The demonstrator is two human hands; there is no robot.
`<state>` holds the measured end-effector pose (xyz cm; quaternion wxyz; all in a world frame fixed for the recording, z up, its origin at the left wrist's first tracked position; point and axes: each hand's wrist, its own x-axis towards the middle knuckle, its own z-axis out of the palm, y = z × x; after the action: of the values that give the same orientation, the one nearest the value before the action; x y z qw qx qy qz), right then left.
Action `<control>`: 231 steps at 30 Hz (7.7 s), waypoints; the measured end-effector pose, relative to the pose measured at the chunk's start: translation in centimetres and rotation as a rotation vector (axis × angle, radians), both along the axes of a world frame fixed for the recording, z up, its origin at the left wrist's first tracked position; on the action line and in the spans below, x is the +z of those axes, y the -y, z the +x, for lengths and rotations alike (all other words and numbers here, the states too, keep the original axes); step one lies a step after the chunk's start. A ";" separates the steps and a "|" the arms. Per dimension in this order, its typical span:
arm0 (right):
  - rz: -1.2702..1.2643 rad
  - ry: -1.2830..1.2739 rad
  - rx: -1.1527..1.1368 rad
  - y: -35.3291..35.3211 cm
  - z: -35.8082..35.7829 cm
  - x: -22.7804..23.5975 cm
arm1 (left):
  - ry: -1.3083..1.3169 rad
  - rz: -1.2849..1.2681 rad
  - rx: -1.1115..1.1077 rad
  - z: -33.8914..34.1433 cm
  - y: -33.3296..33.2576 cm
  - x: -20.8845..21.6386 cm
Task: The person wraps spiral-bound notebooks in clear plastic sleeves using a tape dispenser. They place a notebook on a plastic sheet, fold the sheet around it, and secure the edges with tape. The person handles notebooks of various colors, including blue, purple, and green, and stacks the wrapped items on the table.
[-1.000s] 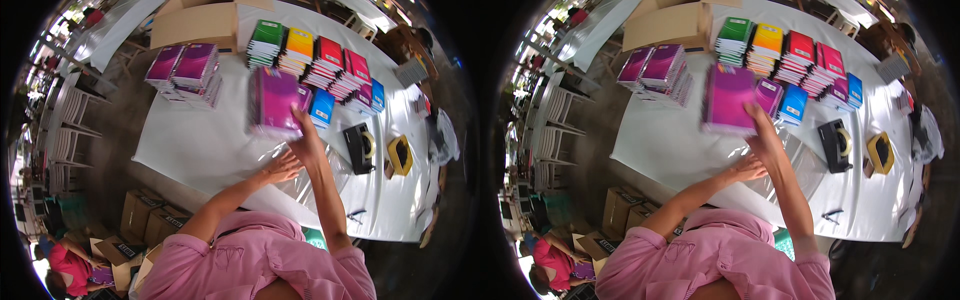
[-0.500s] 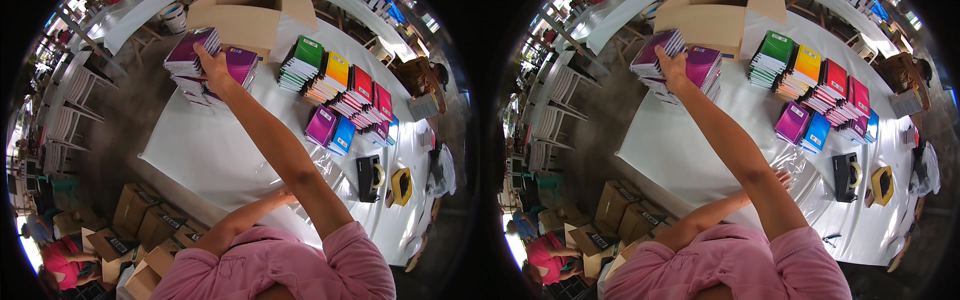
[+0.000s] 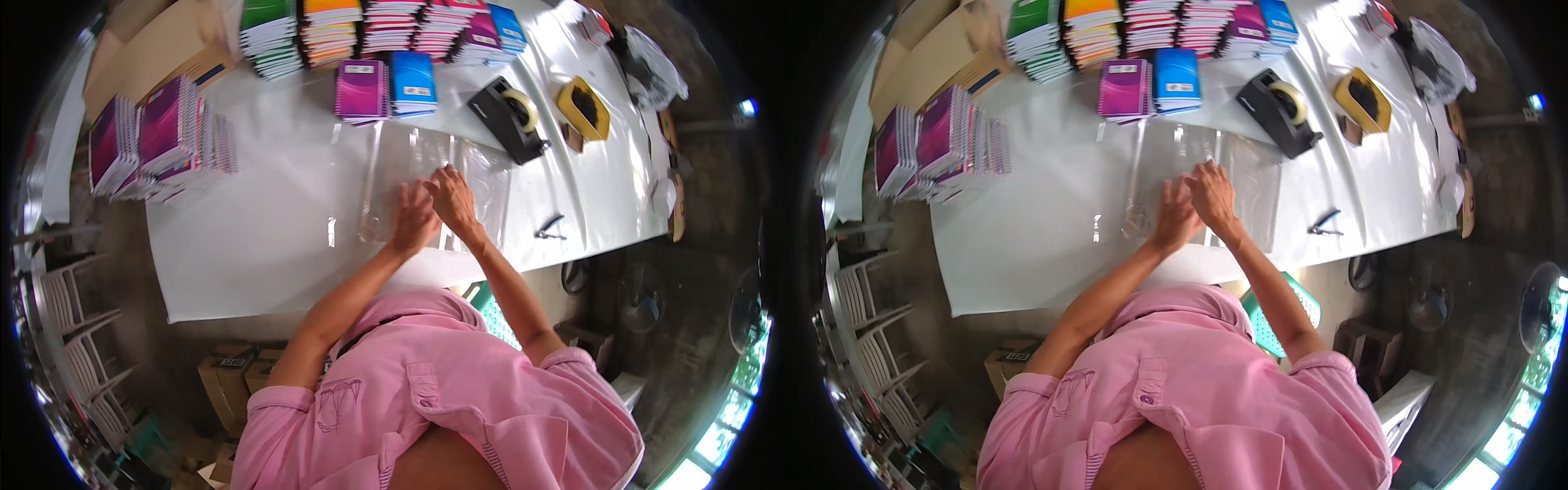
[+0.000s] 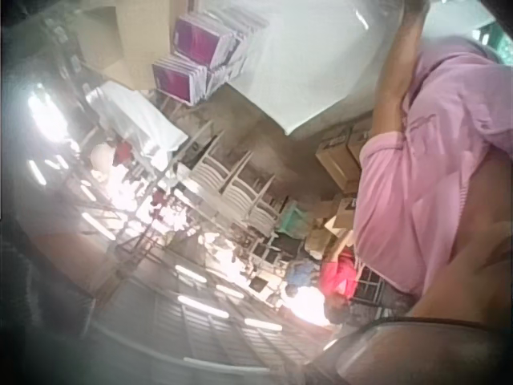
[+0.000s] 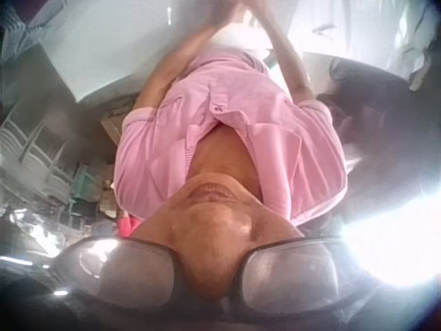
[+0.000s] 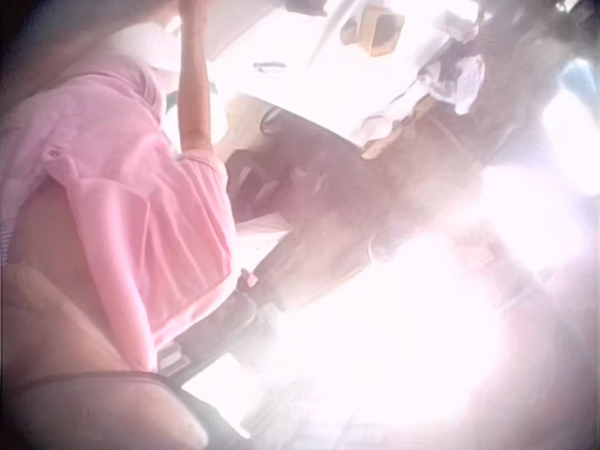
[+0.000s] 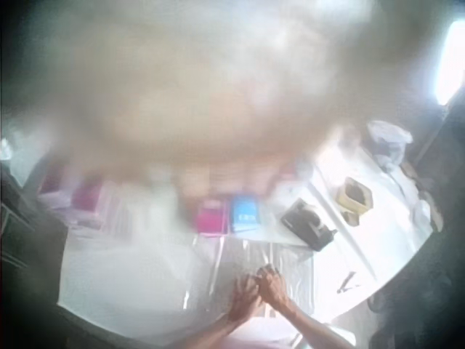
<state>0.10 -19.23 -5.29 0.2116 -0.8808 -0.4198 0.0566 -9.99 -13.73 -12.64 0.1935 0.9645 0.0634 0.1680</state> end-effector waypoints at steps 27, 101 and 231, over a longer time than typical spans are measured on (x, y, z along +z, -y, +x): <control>0.490 0.050 -0.078 7.9 6.9 2.0 | -0.124 0.233 -0.024 3.8 1.4 2.6; 0.016 -0.554 -0.332 9.5 8.7 -3.0 | 0.361 -1.637 0.421 1.4 -11.7 12.8; 0.131 -0.140 -0.221 -13.0 17.1 -0.7 | -0.155 -0.738 1.023 6.5 -23.7 4.2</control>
<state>17.25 -6.25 -5.98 0.3023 -0.8999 -0.3071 0.0666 -3.47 10.00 -8.46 0.4034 0.6914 0.5838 0.1358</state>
